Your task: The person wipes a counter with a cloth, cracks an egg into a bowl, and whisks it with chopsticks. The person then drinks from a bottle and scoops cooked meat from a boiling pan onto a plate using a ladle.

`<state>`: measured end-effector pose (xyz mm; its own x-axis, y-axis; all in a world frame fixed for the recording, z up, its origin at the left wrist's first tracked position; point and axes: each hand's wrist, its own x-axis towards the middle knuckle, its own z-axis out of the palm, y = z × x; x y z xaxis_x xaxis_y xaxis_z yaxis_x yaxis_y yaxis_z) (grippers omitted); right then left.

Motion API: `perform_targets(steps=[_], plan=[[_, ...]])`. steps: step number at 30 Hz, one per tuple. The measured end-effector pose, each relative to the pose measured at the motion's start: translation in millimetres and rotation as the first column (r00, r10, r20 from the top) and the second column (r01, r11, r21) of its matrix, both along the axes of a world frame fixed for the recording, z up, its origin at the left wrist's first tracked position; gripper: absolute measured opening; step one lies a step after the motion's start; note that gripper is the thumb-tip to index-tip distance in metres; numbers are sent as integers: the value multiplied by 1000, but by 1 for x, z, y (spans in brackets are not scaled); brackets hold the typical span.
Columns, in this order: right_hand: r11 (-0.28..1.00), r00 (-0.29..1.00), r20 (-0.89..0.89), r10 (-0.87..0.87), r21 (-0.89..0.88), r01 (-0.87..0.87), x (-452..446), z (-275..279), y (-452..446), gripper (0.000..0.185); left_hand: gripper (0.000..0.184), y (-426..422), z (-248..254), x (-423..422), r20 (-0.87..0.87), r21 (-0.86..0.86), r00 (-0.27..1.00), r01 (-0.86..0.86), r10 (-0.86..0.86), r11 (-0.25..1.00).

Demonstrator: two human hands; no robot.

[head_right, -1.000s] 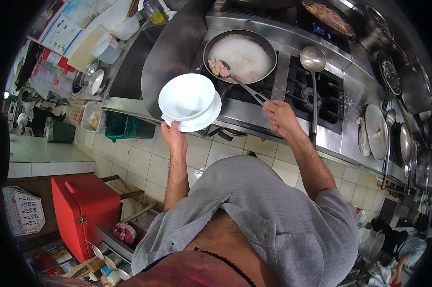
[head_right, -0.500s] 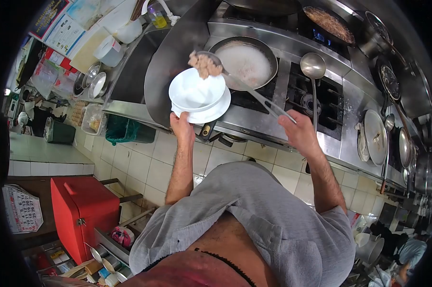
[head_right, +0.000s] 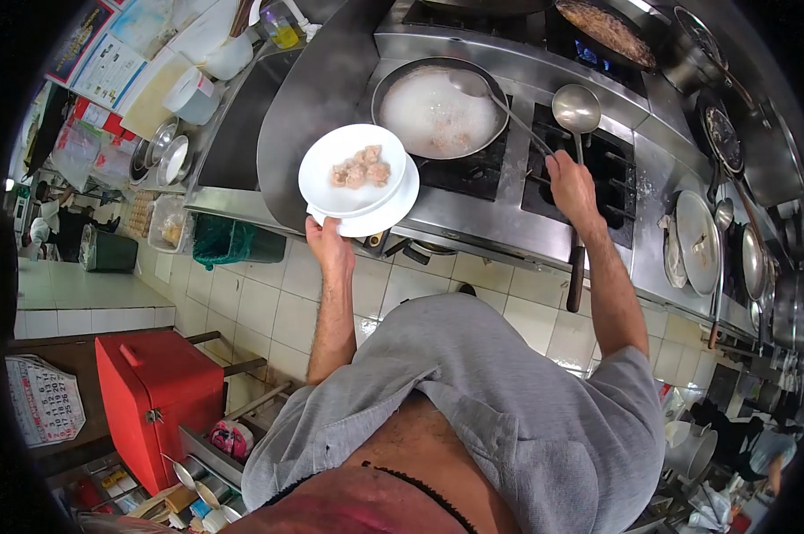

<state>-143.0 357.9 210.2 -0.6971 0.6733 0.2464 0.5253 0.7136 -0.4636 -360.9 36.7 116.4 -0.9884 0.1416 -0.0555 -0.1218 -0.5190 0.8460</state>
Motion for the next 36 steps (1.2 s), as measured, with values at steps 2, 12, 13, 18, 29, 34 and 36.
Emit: perform_targets(steps=[2,12,13,18,29,34,36], plan=[[999,999,-20,50,-6,-50,-3,-9,20,26,22,-5,9,6,11,-6,1000,-4,4,1000],[522,998,-38,44,-851,-55,-7,22,37,21,21,-24,4,15,1,-19,998,-58,58,998],[472,998,-26,48,-881,-46,-8,26,32,21,21,-25,2,15,1,-20,998,-61,61,998],[338,997,-32,71,-940,-55,-13,26,11,20,22,-28,1,16,8,-3,996,-85,85,996],[349,997,-82,0,-934,-77,-6,24,-37,21,23,-26,-2,12,-1,-26,995,-96,96,995],[639,999,41,27,-769,15,-1,29,-60,24,24,-23,7,12,4,-22,997,-82,82,996],[757,997,13,82,-651,-54,3,24,-63,25,23,-21,14,14,57,-18,996,-66,67,998]])
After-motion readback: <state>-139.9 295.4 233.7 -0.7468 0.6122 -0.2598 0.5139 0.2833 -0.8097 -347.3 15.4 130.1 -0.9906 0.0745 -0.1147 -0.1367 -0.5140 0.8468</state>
